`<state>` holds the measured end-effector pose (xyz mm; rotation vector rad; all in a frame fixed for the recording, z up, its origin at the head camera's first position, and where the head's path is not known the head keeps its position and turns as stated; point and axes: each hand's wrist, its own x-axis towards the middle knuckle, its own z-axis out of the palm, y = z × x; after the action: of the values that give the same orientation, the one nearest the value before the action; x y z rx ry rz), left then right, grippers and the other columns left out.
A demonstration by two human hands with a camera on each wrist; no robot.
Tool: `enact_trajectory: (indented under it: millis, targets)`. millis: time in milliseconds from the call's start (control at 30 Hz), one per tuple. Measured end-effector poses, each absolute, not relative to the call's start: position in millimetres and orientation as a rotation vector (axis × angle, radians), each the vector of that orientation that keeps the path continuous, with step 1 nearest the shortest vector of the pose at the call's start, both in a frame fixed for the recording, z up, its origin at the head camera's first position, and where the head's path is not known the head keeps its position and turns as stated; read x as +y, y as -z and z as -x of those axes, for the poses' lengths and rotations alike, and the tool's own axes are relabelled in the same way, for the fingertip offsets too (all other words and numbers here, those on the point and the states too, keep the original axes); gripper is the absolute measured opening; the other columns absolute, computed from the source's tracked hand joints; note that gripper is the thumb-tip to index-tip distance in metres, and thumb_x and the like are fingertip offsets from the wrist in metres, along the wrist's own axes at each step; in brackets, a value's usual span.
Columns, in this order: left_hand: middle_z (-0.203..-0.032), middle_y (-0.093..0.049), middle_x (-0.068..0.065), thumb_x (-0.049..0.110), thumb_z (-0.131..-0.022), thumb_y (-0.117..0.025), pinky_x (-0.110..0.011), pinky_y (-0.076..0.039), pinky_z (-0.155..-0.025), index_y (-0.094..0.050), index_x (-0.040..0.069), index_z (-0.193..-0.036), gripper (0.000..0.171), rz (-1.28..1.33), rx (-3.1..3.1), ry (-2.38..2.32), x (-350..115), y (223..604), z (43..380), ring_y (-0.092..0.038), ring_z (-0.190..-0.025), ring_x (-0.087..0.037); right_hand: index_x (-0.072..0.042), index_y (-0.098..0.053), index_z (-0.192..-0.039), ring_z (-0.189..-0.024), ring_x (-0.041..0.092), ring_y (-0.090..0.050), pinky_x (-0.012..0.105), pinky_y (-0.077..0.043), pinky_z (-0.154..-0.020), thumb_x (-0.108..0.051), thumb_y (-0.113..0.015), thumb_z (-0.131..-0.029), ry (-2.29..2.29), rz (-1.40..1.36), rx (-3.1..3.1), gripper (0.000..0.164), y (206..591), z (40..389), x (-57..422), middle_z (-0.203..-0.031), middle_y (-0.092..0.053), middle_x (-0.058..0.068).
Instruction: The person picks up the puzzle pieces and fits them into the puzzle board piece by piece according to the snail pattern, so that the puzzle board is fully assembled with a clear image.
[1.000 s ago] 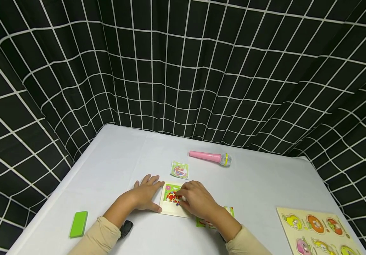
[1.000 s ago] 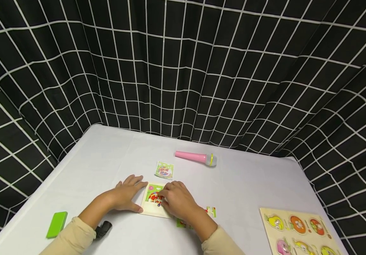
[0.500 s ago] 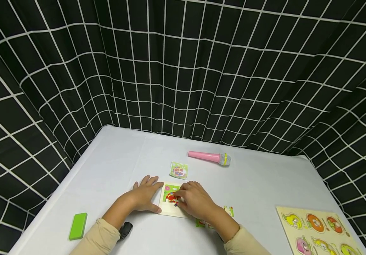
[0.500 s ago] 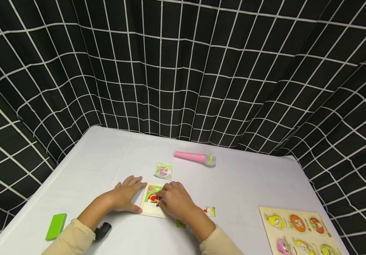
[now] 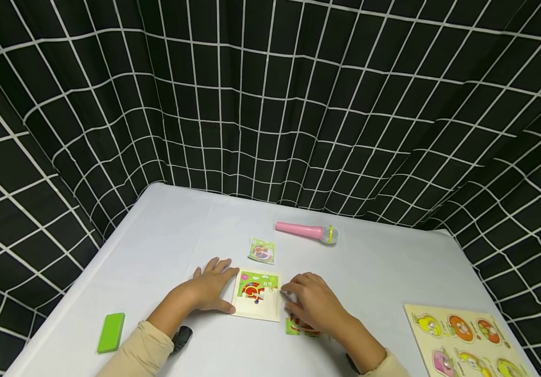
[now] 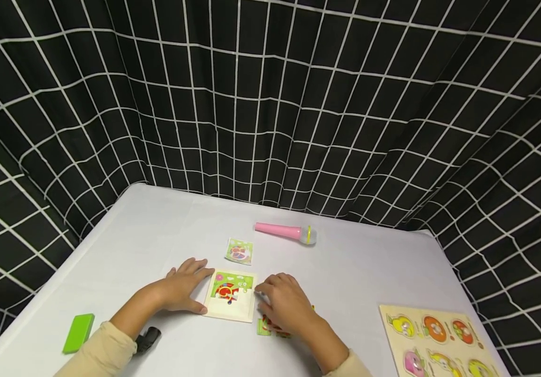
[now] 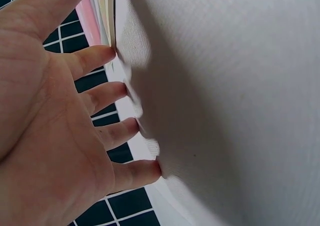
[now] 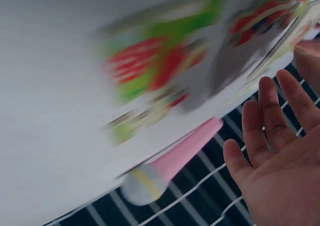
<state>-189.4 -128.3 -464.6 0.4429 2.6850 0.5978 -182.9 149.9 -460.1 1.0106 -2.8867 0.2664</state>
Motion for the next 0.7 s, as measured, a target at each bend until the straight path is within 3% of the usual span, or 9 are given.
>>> enact_trajectory:
  millis: [367,700]
  targets:
    - [-0.159,-0.023,-0.016,0.039,-0.073,-0.083,-0.073,-0.015,-0.108,-0.040,0.011,-0.147,0.090,-0.451,2.673,-0.570,-129.7,461.2,193.2,-0.010,-0.147,-0.044,-0.016,-0.074,-0.102,-0.106,0.020,-0.060,0.045,-0.045,-0.098,-0.022,-0.082,-0.076,-0.336,-0.667,-2.972,0.028,458.6,175.3,221.5,-0.102,-0.068,-0.004]
    - [-0.159,-0.024,-0.016,0.038,-0.074,-0.083,-0.073,-0.014,-0.108,-0.040,0.011,-0.147,0.089,-0.457,2.664,-0.598,-129.1,466.5,194.3,-0.010,-0.147,-0.043,-0.019,-0.075,-0.098,-0.107,0.017,-0.059,0.044,-0.046,-0.098,-0.017,-0.081,-0.076,-0.366,-0.600,-3.075,0.023,468.6,168.9,244.1,-0.104,-0.068,-0.007]
